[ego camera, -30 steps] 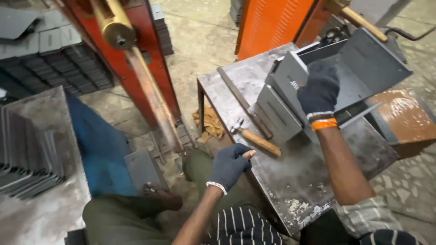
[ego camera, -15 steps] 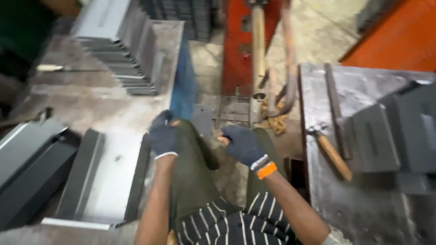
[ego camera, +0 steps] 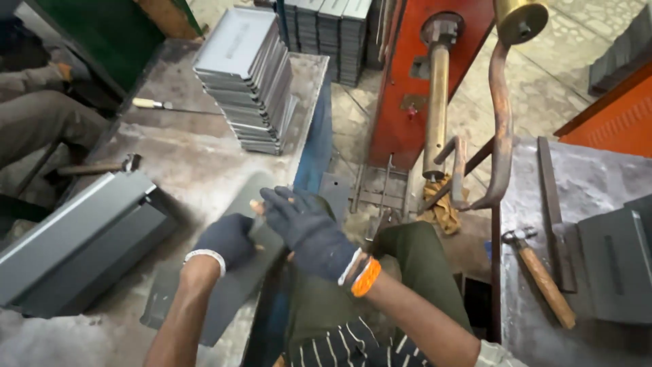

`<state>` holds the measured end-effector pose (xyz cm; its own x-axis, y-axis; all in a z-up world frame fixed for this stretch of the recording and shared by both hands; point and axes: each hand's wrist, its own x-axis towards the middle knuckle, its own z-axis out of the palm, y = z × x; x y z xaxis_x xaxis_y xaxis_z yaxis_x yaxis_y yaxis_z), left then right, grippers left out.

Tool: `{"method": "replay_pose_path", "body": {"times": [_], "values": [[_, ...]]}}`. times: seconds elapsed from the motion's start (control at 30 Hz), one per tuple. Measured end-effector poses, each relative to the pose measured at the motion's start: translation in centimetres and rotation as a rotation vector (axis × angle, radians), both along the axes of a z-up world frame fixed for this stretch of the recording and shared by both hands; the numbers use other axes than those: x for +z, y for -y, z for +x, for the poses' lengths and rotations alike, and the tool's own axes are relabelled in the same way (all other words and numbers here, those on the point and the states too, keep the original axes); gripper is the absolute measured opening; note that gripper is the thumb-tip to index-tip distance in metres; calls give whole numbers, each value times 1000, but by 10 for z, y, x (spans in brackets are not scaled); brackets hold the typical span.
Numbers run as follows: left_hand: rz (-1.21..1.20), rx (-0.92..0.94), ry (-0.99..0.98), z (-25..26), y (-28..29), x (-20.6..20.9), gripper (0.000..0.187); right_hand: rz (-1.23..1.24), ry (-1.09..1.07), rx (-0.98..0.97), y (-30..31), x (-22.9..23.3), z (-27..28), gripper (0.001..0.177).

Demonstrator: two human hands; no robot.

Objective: The person sits on the floor of a metal workshop and bends sheet metal enclosure panels one at a time using a foot-operated bending press, pressing the panel edge under the machine's bar, then sets the bent panel onto a stack beside them. Sparks are visible as the panel contacts the machine during bending.

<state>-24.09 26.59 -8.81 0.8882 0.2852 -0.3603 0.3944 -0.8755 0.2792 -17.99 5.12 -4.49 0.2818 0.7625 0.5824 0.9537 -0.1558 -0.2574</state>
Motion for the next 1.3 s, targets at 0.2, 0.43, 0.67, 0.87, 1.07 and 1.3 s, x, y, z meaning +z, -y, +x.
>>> {"method": "replay_pose_path", "body": {"times": [0.2,0.43,0.67,0.87,1.07,1.3], "values": [[39,-614,-2,42,64,79,23,-256,109,-342,49,8,-18,102],[-81,-696,358,138,65,110,25,-301,-412,-727,98,-2,4,91],[550,-227,967,277,-52,80,31,-283,-496,-748,112,-8,21,115],[593,-108,617,360,-101,16,28,-361,-668,-726,107,-5,21,91],[344,-158,857,265,-87,87,24,-150,-768,-846,116,-16,13,102],[-1324,135,1064,76,-37,86,47,76,-829,-941,105,-9,-7,87]]}}
